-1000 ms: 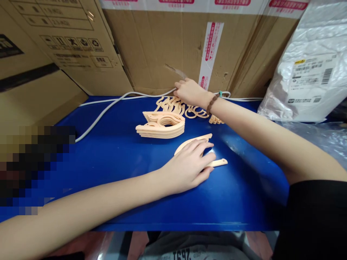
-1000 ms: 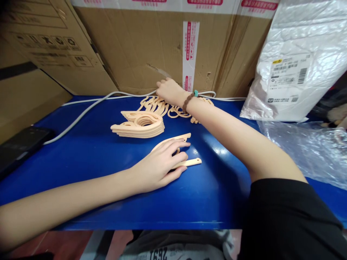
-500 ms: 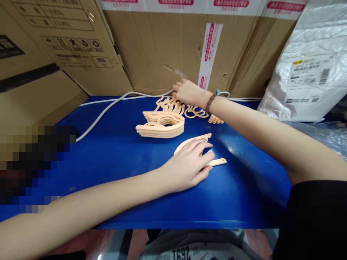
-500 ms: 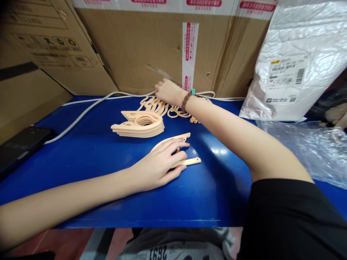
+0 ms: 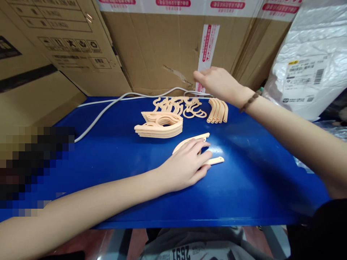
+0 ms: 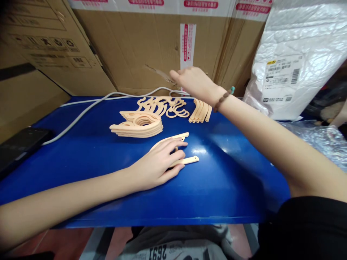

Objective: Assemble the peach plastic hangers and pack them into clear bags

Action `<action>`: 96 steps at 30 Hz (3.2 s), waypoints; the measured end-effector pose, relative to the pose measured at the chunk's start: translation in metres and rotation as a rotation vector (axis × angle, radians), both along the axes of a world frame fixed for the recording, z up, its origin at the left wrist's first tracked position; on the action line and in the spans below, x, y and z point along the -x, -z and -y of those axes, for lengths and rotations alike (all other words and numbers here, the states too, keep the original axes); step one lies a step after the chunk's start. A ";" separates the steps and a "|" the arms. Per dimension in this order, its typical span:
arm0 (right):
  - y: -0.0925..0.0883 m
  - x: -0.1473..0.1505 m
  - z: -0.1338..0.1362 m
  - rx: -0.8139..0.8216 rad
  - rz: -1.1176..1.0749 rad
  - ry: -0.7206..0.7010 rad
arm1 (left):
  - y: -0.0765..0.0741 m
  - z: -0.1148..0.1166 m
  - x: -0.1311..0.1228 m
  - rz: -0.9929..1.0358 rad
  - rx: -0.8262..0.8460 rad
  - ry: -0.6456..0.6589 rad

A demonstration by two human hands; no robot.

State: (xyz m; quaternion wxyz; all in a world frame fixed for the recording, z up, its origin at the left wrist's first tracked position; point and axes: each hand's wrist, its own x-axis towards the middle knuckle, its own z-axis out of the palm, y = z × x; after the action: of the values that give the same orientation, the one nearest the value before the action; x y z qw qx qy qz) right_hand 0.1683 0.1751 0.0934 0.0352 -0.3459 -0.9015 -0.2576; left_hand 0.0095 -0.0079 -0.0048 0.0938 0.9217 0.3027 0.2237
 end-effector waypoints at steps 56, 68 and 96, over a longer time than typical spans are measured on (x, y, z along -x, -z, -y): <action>0.034 -0.097 0.126 0.867 -1.542 0.068 | -0.002 0.001 -0.002 -0.019 0.033 -0.063; 0.054 -0.083 0.144 1.085 -0.786 0.059 | 0.000 0.000 -0.003 0.058 0.080 -0.129; 0.056 -0.074 0.155 0.852 -0.458 -0.038 | 0.001 0.000 -0.004 0.027 0.060 -0.151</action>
State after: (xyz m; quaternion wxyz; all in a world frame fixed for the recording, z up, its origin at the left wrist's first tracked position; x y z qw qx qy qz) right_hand 0.2428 0.0199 0.0376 0.0928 -0.3608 -0.9020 0.2183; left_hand 0.0136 -0.0079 -0.0060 0.1084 0.8899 0.3767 0.2334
